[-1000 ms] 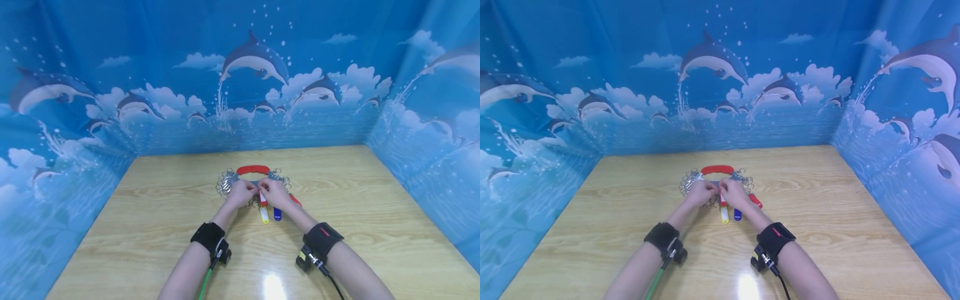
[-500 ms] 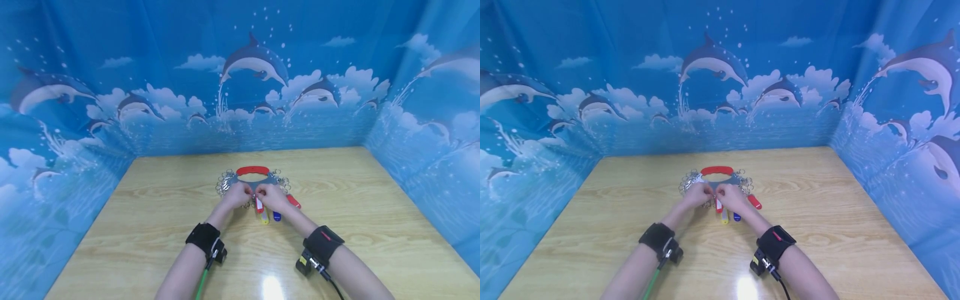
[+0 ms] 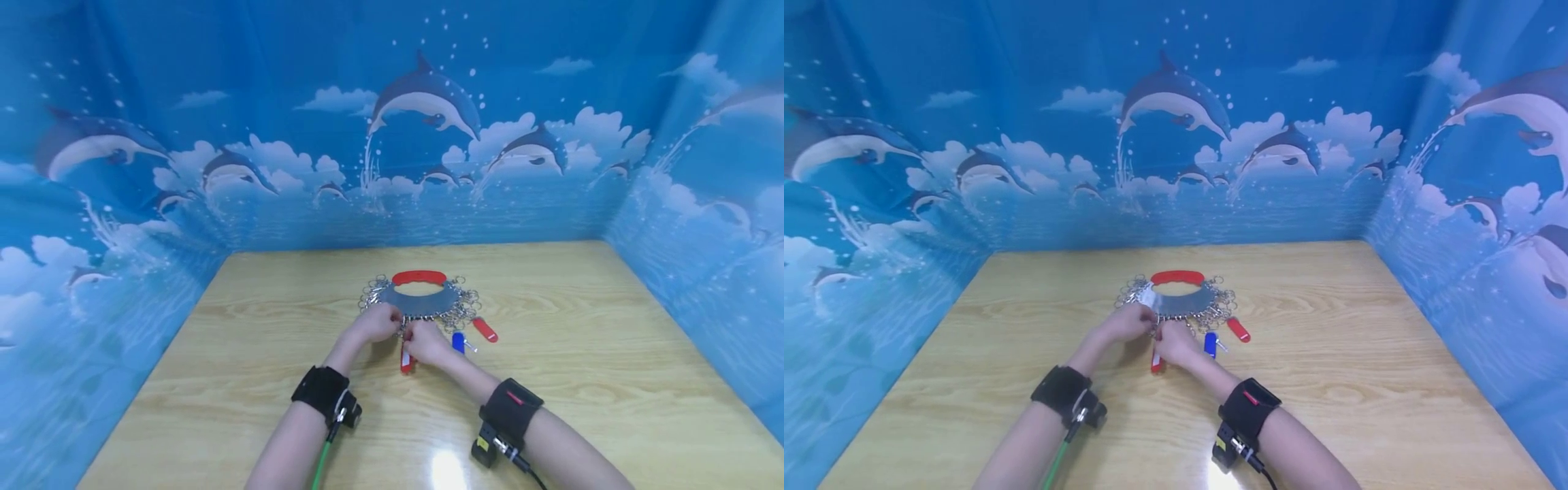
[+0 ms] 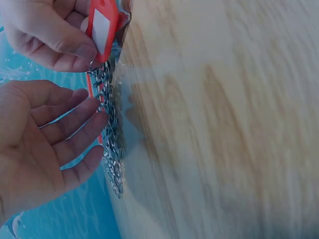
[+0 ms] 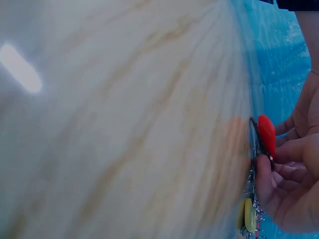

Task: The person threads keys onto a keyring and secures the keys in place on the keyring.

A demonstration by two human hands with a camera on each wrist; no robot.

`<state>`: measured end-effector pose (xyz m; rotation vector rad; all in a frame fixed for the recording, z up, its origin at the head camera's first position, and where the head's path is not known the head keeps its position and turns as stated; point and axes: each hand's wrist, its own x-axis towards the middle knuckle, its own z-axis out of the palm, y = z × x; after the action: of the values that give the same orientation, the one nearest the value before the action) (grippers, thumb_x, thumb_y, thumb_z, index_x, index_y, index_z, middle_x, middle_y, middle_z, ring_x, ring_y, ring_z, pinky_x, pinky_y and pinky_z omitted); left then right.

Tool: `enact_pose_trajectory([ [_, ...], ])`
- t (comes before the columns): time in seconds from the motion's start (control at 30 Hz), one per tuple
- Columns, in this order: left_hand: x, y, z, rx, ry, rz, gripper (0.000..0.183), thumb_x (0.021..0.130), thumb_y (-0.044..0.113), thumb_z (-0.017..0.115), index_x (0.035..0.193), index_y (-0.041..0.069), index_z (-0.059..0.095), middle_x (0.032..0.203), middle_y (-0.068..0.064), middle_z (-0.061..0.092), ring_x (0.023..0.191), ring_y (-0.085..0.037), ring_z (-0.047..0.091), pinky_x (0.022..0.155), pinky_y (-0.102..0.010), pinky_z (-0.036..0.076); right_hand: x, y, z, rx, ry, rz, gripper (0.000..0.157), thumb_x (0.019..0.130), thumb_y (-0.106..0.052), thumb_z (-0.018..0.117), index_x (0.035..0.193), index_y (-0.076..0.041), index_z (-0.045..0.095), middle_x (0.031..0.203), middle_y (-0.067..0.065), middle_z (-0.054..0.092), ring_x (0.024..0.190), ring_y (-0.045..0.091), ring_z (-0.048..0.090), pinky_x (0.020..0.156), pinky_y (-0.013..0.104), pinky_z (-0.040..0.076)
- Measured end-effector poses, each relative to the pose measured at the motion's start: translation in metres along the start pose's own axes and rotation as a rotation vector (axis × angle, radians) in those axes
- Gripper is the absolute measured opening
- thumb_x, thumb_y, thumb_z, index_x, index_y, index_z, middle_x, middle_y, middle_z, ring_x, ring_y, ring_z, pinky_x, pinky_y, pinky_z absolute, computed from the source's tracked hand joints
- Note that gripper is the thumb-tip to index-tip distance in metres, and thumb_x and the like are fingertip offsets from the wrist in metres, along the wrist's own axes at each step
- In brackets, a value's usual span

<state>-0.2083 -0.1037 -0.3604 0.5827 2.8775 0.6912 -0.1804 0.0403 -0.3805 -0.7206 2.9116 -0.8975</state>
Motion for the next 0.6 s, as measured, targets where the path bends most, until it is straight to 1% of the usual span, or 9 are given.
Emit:
enact_pose_trajectory([
  [0.1,0.001,-0.002,0.001,0.009,0.012,0.026,0.015,0.087,0.010,0.054,0.078,0.005,0.064,0.069,-0.002,0.056,0.065,-0.014,0.050,0.061,-0.029,0.042,-0.004,0.001,0.001,-0.099,0.011,-0.026,0.012,0.075,-0.010,0.065,0.066,-0.013,0.059,0.065,-0.002,0.058,0.061,0.017,0.053,0.052,0.030,0.041],
  [0.2,0.000,-0.004,0.000,-0.016,-0.001,0.014,0.019,0.089,0.012,0.053,0.074,0.005,0.062,0.063,0.000,0.050,0.059,-0.013,0.045,0.056,-0.026,0.038,-0.009,0.000,0.002,-0.188,0.003,-0.050,0.016,0.080,-0.020,0.066,0.067,-0.016,0.058,0.063,-0.003,0.056,0.059,0.016,0.053,0.050,0.030,0.040],
  [0.27,0.000,-0.004,0.000,-0.014,0.002,0.005,0.019,0.089,0.013,0.053,0.072,0.007,0.060,0.061,0.003,0.048,0.057,-0.011,0.043,0.054,-0.025,0.037,-0.014,-0.001,0.003,-0.232,0.001,-0.070,0.017,0.083,-0.025,0.065,0.069,-0.017,0.057,0.062,-0.004,0.055,0.057,0.015,0.052,0.048,0.029,0.040],
  [0.37,-0.002,-0.004,-0.003,-0.005,0.013,-0.005,0.024,0.090,0.014,0.053,0.067,0.009,0.056,0.057,0.003,0.044,0.053,-0.010,0.041,0.052,-0.025,0.036,-0.020,-0.005,0.001,-0.235,-0.004,-0.103,0.018,0.086,-0.029,0.063,0.073,-0.016,0.058,0.060,-0.005,0.053,0.055,0.012,0.050,0.048,0.027,0.040],
  [0.43,-0.003,-0.002,-0.006,0.012,0.019,-0.002,0.026,0.091,0.015,0.052,0.066,0.008,0.055,0.057,0.000,0.047,0.052,-0.012,0.043,0.052,-0.027,0.038,-0.025,-0.006,-0.003,-0.196,-0.015,-0.109,0.017,0.087,-0.027,0.061,0.076,-0.015,0.060,0.059,-0.006,0.051,0.053,0.010,0.047,0.047,0.026,0.039],
  [0.5,-0.004,0.000,-0.010,0.030,0.040,-0.004,0.023,0.093,0.019,0.052,0.076,0.006,0.062,0.065,-0.002,0.056,0.059,-0.014,0.051,0.060,-0.030,0.044,-0.031,-0.003,-0.010,-0.140,-0.026,-0.105,0.014,0.089,-0.023,0.059,0.081,-0.012,0.063,0.060,-0.008,0.051,0.051,0.007,0.045,0.048,0.023,0.039],
  [0.53,-0.005,0.001,-0.014,0.034,0.055,-0.011,0.023,0.093,0.022,0.052,0.085,0.005,0.066,0.075,-0.004,0.062,0.067,-0.016,0.056,0.067,-0.032,0.047,-0.034,-0.001,-0.016,-0.116,-0.022,-0.097,0.013,0.089,-0.021,0.059,0.084,-0.010,0.065,0.061,-0.008,0.052,0.051,0.007,0.045,0.048,0.023,0.039],
  [0.57,-0.005,0.002,-0.017,0.044,0.077,-0.015,0.026,0.094,0.025,0.051,0.096,0.004,0.066,0.086,-0.007,0.065,0.079,-0.019,0.060,0.076,-0.036,0.048,-0.037,0.003,-0.021,-0.095,-0.015,-0.087,0.012,0.089,-0.019,0.058,0.086,-0.009,0.066,0.062,-0.007,0.053,0.051,0.007,0.045,0.049,0.024,0.040],
  [0.6,-0.006,0.001,-0.020,0.054,0.105,-0.023,0.032,0.095,0.029,0.050,0.107,0.003,0.064,0.100,-0.011,0.065,0.092,-0.023,0.060,0.085,-0.040,0.045,-0.038,0.008,-0.027,-0.083,0.005,-0.079,0.012,0.089,-0.018,0.059,0.088,-0.008,0.066,0.064,-0.006,0.055,0.053,0.008,0.047,0.051,0.025,0.042],
])
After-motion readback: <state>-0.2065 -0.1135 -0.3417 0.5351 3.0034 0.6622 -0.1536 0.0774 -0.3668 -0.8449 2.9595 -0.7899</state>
